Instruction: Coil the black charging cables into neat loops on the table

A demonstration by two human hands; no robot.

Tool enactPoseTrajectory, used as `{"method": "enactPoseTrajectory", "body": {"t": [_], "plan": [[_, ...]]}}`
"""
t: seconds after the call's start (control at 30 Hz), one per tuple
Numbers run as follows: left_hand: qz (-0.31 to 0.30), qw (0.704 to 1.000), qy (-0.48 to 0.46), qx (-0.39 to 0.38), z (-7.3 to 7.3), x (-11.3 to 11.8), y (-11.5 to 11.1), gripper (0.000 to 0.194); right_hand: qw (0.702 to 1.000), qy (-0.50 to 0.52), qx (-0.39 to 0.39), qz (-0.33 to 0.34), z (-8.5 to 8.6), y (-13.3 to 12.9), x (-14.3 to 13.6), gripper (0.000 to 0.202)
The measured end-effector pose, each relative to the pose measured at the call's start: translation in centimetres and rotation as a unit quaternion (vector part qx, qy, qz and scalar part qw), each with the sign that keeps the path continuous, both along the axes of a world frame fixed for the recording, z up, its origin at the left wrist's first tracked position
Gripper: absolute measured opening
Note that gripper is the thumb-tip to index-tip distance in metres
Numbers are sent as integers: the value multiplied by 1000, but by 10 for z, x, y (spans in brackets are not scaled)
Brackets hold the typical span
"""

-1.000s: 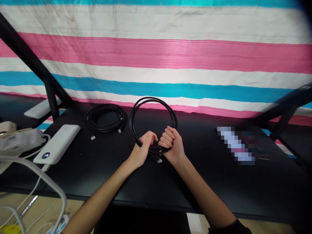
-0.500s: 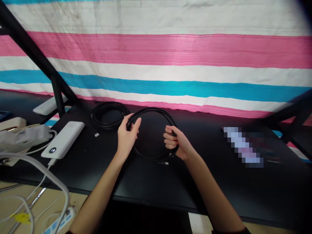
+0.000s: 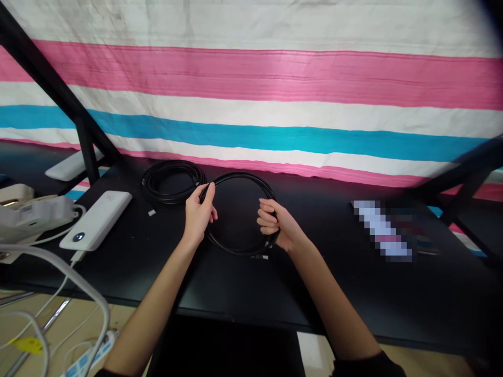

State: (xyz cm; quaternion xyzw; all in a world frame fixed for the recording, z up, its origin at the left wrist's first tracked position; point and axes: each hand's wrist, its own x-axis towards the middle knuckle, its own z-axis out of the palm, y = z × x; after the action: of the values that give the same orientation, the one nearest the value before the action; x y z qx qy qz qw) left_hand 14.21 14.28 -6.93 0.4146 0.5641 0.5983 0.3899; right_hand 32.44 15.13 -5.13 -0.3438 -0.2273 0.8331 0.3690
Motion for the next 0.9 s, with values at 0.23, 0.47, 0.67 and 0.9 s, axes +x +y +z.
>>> {"method": "enactPoseTrajectory", "body": {"t": [0.23, 0.47, 0.67, 0.9], "plan": [[19, 987, 161, -15, 0, -11, -1, 42, 995, -64, 72, 35, -1, -2, 3, 38], [-18, 920, 389, 35, -1, -9, -3, 41, 932, -284, 210, 87, -7, -11, 1, 22], [-152, 851, 501, 32, -6, -2, -4, 27, 826, -422, 373, -5, -17, -7, 1, 36], [-169, 806, 562, 81, -14, 2, -5, 30, 745, -464, 479, -22, -19, -6, -3, 31]]}}
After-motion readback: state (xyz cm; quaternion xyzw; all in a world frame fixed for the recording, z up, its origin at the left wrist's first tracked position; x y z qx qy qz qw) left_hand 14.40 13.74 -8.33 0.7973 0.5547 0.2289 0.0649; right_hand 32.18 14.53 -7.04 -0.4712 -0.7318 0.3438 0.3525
